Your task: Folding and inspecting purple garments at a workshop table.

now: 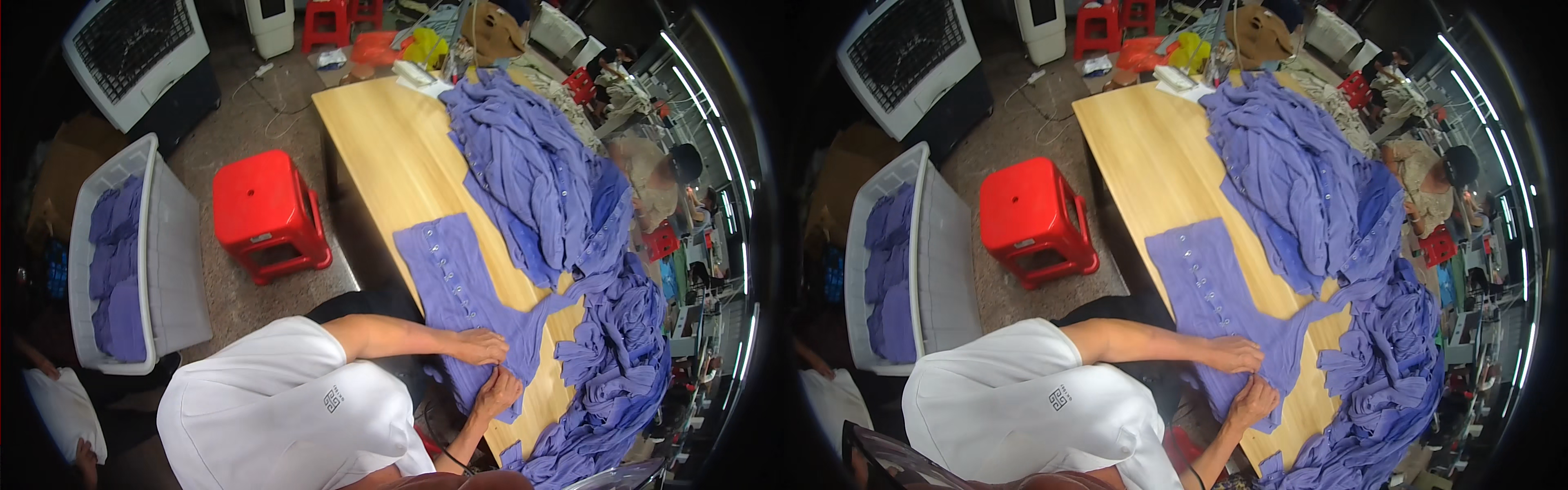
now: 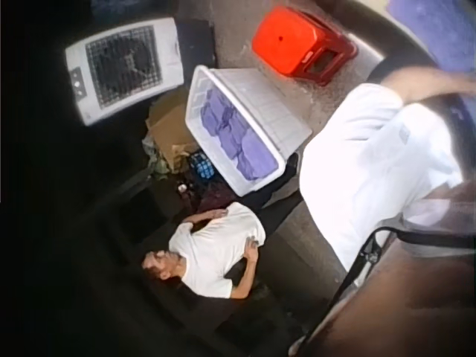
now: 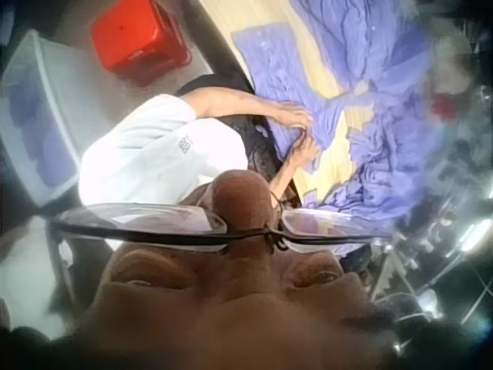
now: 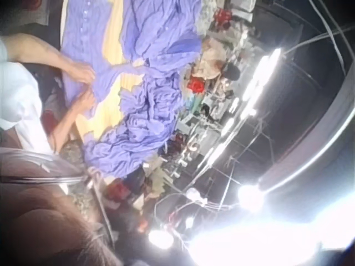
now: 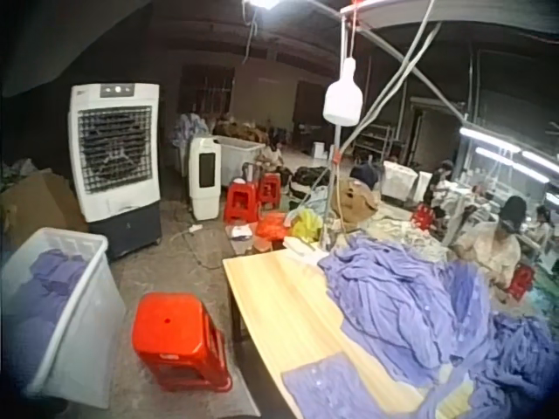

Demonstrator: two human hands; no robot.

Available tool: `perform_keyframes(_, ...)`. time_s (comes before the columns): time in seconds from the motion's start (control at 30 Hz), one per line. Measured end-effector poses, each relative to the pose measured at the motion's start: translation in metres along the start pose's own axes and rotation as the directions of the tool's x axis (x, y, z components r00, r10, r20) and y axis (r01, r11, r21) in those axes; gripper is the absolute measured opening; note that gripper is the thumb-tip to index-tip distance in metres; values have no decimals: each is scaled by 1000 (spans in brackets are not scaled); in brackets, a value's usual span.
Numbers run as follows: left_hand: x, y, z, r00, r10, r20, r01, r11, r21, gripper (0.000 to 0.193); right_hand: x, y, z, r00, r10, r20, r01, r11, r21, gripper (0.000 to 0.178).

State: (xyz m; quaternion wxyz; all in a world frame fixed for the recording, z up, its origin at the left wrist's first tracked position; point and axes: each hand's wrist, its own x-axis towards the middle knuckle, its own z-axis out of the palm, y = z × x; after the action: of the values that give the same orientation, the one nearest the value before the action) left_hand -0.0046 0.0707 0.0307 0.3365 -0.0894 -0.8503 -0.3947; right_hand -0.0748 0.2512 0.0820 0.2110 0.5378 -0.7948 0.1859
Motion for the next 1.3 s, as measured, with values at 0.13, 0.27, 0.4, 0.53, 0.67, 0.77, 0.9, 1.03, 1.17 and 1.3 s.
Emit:
perform_keyframes(0.13, 1, 5, -1, 1000, 6, 10, -6, 999, -43, 8, -10, 7, 1, 1000, -9, -1, 9, 1000, -17, 7)
perform_keyframes(0.27, 3, 7, -7, 998, 43, 48, -44, 999, 14, 8, -8, 7, 2, 1000, -20, 2, 20, 999, -34, 7)
perform_keyframes(0.4, -9, -4, -4, 984, 175, 27, -177, 978, 108, 17, -5, 1, 4, 996, -75, -40, 74, 997, -24, 9)
perform_keyframes(0.53, -8, 0, 8, 923, 352, 154, -381, 886, 265, 33, -30, 24, 6, 998, -62, -13, 62, 998, -29, 11)
perform_keyframes(0.67, -9, 10, 16, 942, 277, 190, -332, 855, 399, 37, -33, 25, 5, 997, -61, -50, 59, 997, -44, 10)
perform_keyframes(0.77, -4, 18, 20, 958, 147, 247, -249, 852, 461, 37, -34, 26, 11, 996, -57, -75, 54, 998, -44, 9)
perform_keyframes(0.9, 25, 41, 28, 941, 84, 328, -250, 825, 507, 25, -39, 33, 12, 995, -17, -96, 12, 998, -58, 8)
perform_keyframes(1.03, 28, 25, 53, 953, 179, 245, -271, 866, 421, 15, -55, 45, 12, 991, 34, -128, -48, 993, -110, 7)
perform_keyframes(1.17, 30, 36, 3, 954, -86, 286, 28, 980, 198, 16, -68, 56, 55, 978, 2, -208, -19, 997, -78, 6)
perform_keyframes(1.3, 15, 17, 21, 960, -59, 275, -6, 974, 228, 14, -33, 19, 10, 978, 173, -119, -159, 980, 118, 13)
